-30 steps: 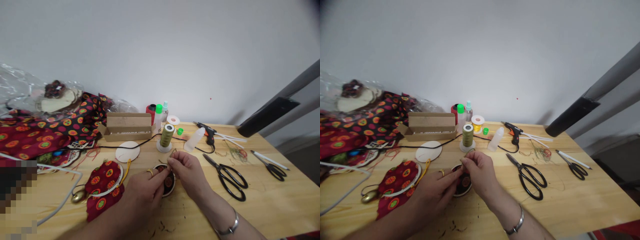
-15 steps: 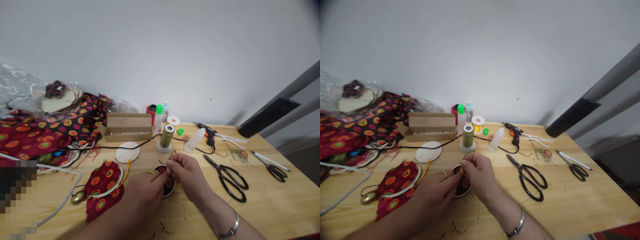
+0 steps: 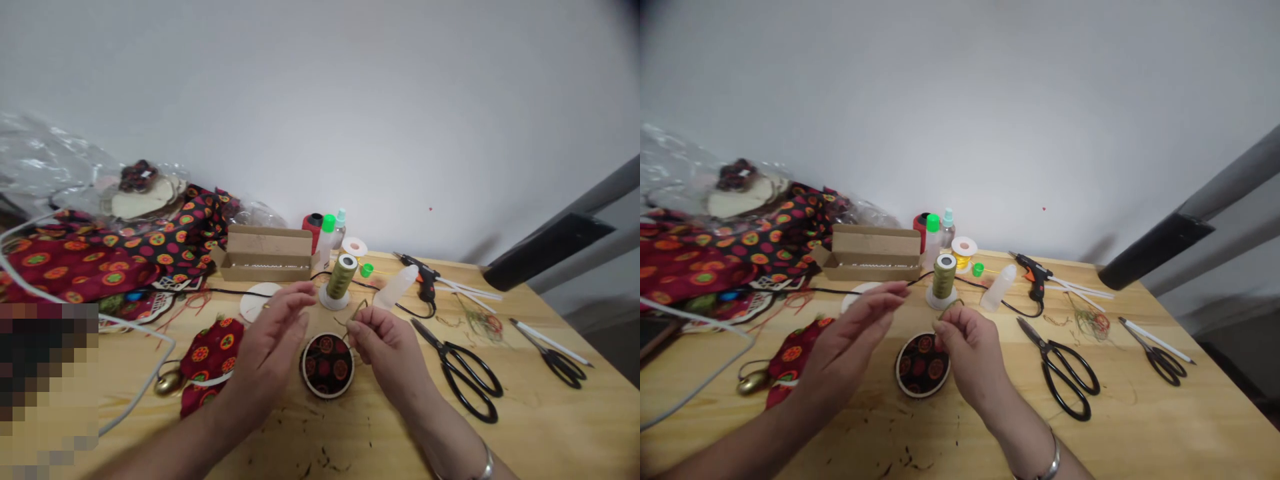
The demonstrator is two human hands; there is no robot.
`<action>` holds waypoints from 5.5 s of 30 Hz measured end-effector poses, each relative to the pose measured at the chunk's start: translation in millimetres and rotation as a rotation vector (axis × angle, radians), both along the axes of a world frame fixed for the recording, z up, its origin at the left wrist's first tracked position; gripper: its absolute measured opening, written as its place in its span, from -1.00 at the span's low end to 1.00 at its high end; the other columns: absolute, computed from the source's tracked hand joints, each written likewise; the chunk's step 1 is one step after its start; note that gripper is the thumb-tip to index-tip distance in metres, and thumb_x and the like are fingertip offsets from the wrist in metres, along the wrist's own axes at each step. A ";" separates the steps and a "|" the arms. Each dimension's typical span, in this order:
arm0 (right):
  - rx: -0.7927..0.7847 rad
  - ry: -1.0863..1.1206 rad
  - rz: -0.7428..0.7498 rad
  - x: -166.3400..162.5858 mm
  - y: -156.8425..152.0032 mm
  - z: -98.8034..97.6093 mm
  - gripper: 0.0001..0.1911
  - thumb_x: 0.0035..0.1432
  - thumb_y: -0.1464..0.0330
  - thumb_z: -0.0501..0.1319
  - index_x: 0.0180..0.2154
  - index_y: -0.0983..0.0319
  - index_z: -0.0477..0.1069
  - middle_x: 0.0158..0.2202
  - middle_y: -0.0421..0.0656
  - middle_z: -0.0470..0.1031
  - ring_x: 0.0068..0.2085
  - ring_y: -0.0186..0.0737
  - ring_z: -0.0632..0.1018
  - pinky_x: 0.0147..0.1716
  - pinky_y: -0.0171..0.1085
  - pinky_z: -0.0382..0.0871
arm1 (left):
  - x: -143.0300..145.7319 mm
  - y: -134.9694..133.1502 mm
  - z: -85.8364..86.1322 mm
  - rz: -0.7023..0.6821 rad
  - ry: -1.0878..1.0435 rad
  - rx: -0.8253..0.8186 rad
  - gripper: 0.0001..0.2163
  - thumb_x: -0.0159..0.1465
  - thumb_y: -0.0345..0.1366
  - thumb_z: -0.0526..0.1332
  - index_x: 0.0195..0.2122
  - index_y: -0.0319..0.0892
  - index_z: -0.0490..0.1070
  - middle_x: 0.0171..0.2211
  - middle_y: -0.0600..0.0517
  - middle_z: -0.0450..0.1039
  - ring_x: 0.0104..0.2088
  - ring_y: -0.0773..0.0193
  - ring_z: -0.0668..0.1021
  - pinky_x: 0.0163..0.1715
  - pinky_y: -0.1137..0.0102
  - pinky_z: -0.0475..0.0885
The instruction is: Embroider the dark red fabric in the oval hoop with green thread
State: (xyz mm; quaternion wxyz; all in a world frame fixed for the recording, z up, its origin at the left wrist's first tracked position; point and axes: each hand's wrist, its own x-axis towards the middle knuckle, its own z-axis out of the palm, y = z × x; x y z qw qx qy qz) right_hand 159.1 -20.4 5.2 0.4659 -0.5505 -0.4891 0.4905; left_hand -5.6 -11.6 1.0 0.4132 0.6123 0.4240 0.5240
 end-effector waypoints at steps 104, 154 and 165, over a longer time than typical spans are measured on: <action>0.350 -0.568 0.143 0.7 -0.6 -10.1 -0.81 0.12 0.41 0.12 -0.21 0.23 0.42 -0.47 -0.18 0.44 -0.50 -0.36 0.40 -0.51 -0.38 0.27 | 5.5 8.4 -6.3 -0.286 -0.486 -0.807 -0.80 0.04 -0.33 0.29 -0.65 -0.27 0.35 -0.73 0.18 0.23 -0.74 0.58 0.19 -0.75 0.61 -0.04; -0.151 0.341 0.148 -16.3 -4.7 -9.3 -0.69 0.11 0.13 0.10 -0.29 0.26 0.26 -0.58 -0.22 0.40 -0.59 -0.38 0.40 -0.62 -0.40 0.18 | 8.5 4.0 -11.7 -0.333 -0.472 -0.785 -0.79 0.09 -0.31 0.25 -0.64 -0.26 0.34 -0.69 0.11 0.33 -0.72 0.53 0.28 -0.74 0.57 -0.05; -0.045 0.013 0.266 -7.0 -3.0 1.4 -0.84 0.02 0.43 0.17 -0.33 0.27 0.50 -0.51 -0.21 0.43 -0.54 -0.42 0.36 -0.56 -0.41 0.25 | 8.5 4.1 -12.6 -0.321 -0.407 -0.796 -0.77 0.06 -0.30 0.25 -0.68 -0.25 0.32 -0.74 0.17 0.22 -0.75 0.54 0.14 -0.73 0.52 -0.13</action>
